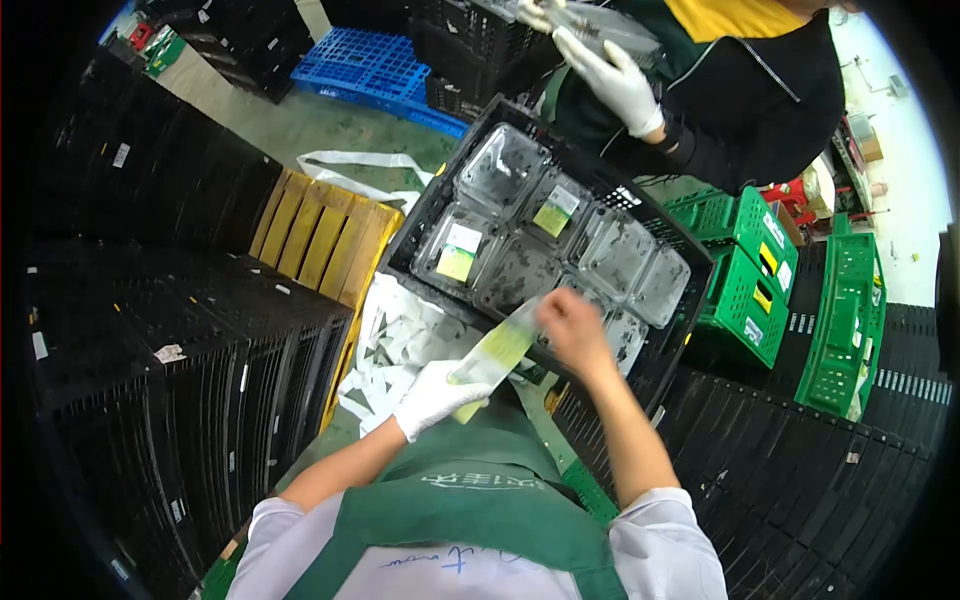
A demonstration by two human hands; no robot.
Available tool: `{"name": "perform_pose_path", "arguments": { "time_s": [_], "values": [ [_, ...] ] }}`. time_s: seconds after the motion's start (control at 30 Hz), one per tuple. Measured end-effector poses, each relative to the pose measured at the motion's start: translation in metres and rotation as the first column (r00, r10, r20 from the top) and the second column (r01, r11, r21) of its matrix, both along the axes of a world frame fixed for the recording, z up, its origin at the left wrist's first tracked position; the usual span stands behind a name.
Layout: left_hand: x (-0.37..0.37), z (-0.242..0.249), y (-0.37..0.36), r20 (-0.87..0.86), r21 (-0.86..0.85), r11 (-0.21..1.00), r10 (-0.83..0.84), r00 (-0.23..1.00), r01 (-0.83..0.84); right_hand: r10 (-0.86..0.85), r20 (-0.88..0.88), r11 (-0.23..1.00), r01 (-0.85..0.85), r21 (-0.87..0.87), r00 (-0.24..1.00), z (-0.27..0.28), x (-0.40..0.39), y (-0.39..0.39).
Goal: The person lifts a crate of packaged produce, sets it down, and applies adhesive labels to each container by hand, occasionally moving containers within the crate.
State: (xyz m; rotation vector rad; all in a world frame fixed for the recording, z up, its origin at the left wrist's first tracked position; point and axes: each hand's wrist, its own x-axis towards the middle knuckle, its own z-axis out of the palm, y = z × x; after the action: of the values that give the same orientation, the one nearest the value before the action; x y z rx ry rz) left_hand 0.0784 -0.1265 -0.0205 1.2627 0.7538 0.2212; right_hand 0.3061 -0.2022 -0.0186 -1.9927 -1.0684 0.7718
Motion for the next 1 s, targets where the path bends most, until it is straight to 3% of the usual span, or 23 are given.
{"name": "perform_pose_path", "arguments": {
  "time_s": [0.07,0.1,0.13,0.2,0.23,0.33,0.4,0.47,0.53,0.57,0.6,0.63,0.67,0.73,0.77,0.83,0.87,0.93,0.97,1.0],
  "values": [
    [-0.019,-0.012,0.001,-0.242,-0.289,0.949,-0.198,0.95,0.124,-0.049,0.02,0.978,0.052,-0.202,0.999,-0.019,0.039,0.004],
    [-0.024,-0.01,0.002,-0.257,-0.232,0.964,-0.191,0.947,0.132,-0.002,0.121,0.974,0.03,-0.227,0.993,-0.031,0.046,0.004],
    [-0.026,-0.013,0.002,-0.261,-0.237,0.963,-0.188,0.947,0.126,0.004,0.115,0.973,0.023,-0.231,0.993,-0.042,0.049,0.009],
    [-0.032,-0.023,0.002,-0.341,-0.089,0.993,-0.104,0.934,0.078,0.211,0.301,0.934,-0.102,-0.341,0.93,-0.065,0.053,0.018],
    [-0.034,-0.026,0.002,-0.323,-0.06,0.995,-0.09,0.942,0.075,0.236,0.312,0.934,-0.127,-0.333,0.92,-0.081,0.053,0.026],
    [-0.029,-0.016,0.002,-0.265,-0.081,0.997,-0.026,0.964,0.004,0.315,0.404,0.918,-0.167,-0.36,0.859,-0.12,0.051,0.048],
    [-0.028,-0.021,-0.002,-0.248,-0.063,0.998,-0.005,0.969,-0.011,0.332,0.457,0.911,-0.156,-0.381,0.825,-0.144,0.047,0.055],
    [-0.025,-0.02,-0.003,-0.232,-0.048,0.999,0.013,0.973,-0.025,0.325,0.626,0.92,-0.083,-0.383,0.709,-0.158,0.04,0.057],
    [-0.02,-0.004,0.002,-0.275,-0.039,0.999,-0.023,0.961,0.013,0.324,0.666,0.914,-0.041,-0.404,0.672,-0.119,0.028,0.057],
    [-0.019,-0.004,0.004,-0.275,-0.033,0.999,-0.016,0.961,0.007,0.203,0.454,0.948,-0.059,-0.312,0.868,-0.112,0.024,0.056],
    [-0.017,-0.004,0.006,-0.284,-0.055,0.998,0.012,0.959,-0.029,0.09,0.188,0.975,-0.048,-0.216,0.978,-0.101,0.021,0.055],
    [-0.015,-0.004,0.007,-0.293,-0.08,0.995,0.04,0.955,-0.066,0.118,-0.199,0.974,-0.152,-0.167,0.973,-0.078,0.012,0.049],
    [-0.013,-0.003,0.008,-0.289,-0.08,0.994,0.046,0.956,-0.072,0.143,-0.553,0.97,-0.229,-0.088,0.82,-0.05,0.001,0.039],
    [-0.006,-0.001,0.012,-0.172,-0.051,0.998,0.025,0.985,-0.034,0.25,-0.368,0.923,-0.336,-0.189,0.895,-0.009,-0.012,0.026],
    [0.006,0.002,0.01,-0.165,-0.046,0.999,0.016,0.986,-0.024,0.208,-0.34,0.944,-0.28,-0.176,0.917,0.004,-0.018,0.021],
    [0.037,0.014,0.002,0.112,-0.011,0.901,0.433,0.895,-0.434,0.171,-0.287,0.966,-0.217,-0.139,0.943,0.021,-0.025,0.011],
    [0.039,0.02,0.009,0.114,-0.012,0.907,0.419,0.901,-0.42,0.193,-0.247,0.972,-0.218,-0.081,0.95,0.017,-0.03,0.004],
    [0.037,0.028,0.026,-0.058,0.145,0.989,0.027,0.998,-0.018,0.228,-0.049,0.969,-0.232,-0.089,0.972,0.024,-0.037,-0.004],
    [0.036,0.006,0.021,-0.17,0.005,0.993,0.118,0.978,-0.119,0.168,0.101,0.986,-0.166,-0.029,0.981,0.024,-0.04,-0.009],
    [0.038,0.008,0.018,-0.163,0.002,0.995,0.094,0.982,-0.095,0.145,0.109,0.989,-0.142,-0.032,0.984,0.025,-0.037,-0.013]
  ]
}}
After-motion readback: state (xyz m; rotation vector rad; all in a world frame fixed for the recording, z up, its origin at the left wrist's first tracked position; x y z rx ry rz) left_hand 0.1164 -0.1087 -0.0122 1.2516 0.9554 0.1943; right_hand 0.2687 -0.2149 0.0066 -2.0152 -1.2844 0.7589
